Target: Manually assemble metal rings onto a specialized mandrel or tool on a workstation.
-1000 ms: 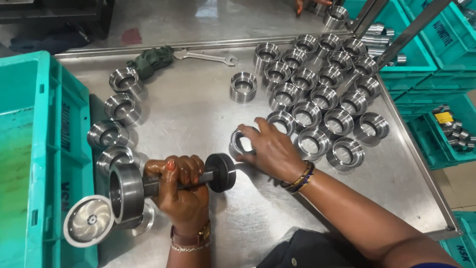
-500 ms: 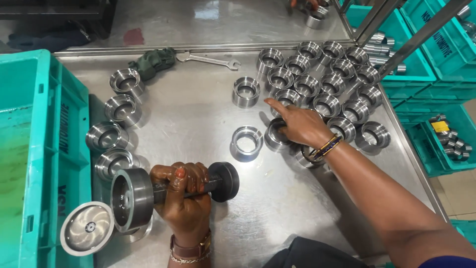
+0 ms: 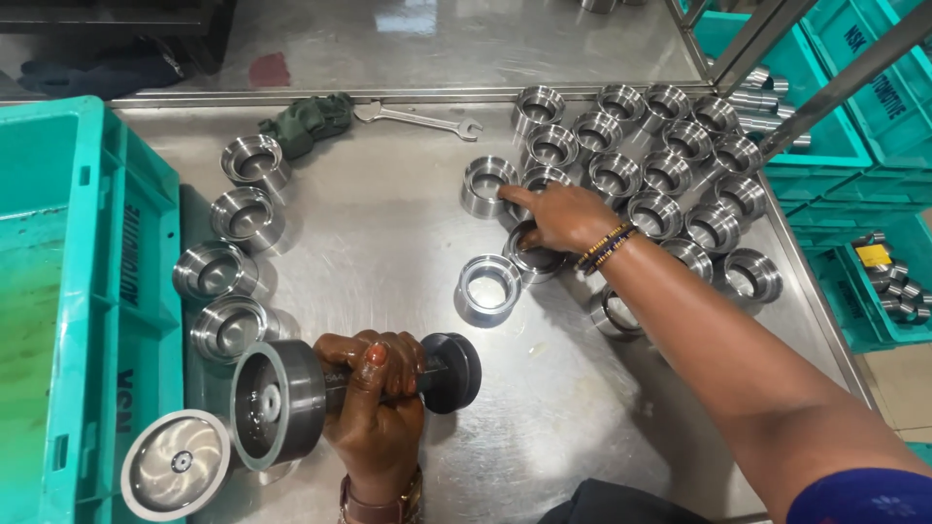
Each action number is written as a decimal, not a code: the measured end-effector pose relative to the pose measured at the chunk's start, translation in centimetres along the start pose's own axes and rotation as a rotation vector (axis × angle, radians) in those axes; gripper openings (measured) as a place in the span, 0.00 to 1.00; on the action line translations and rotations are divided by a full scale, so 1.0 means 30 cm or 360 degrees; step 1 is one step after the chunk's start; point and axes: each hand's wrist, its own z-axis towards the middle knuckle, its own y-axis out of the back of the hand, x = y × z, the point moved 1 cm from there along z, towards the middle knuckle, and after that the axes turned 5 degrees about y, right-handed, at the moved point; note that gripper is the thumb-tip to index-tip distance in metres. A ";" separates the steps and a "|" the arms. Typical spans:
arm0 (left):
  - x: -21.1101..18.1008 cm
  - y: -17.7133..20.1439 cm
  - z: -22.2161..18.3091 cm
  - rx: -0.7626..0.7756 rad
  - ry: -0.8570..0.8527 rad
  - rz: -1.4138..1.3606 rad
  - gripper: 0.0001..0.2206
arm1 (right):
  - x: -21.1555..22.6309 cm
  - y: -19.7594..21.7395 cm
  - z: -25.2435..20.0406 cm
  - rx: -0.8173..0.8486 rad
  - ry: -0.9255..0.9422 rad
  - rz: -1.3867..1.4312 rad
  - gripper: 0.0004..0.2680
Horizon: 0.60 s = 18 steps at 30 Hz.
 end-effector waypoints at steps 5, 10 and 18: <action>0.002 0.010 -0.002 -0.0021 0.0007 0.0004 0.07 | 0.026 -0.010 -0.056 -0.0011 -0.0016 0.0041 0.26; 0.018 0.015 -0.008 -0.0013 0.0052 -0.0021 0.06 | 0.043 -0.009 -0.101 0.0040 -0.0021 0.0090 0.21; 0.039 0.031 -0.012 -0.0066 0.0112 0.0044 0.06 | -0.022 -0.032 -0.104 -0.0187 0.0208 0.0260 0.18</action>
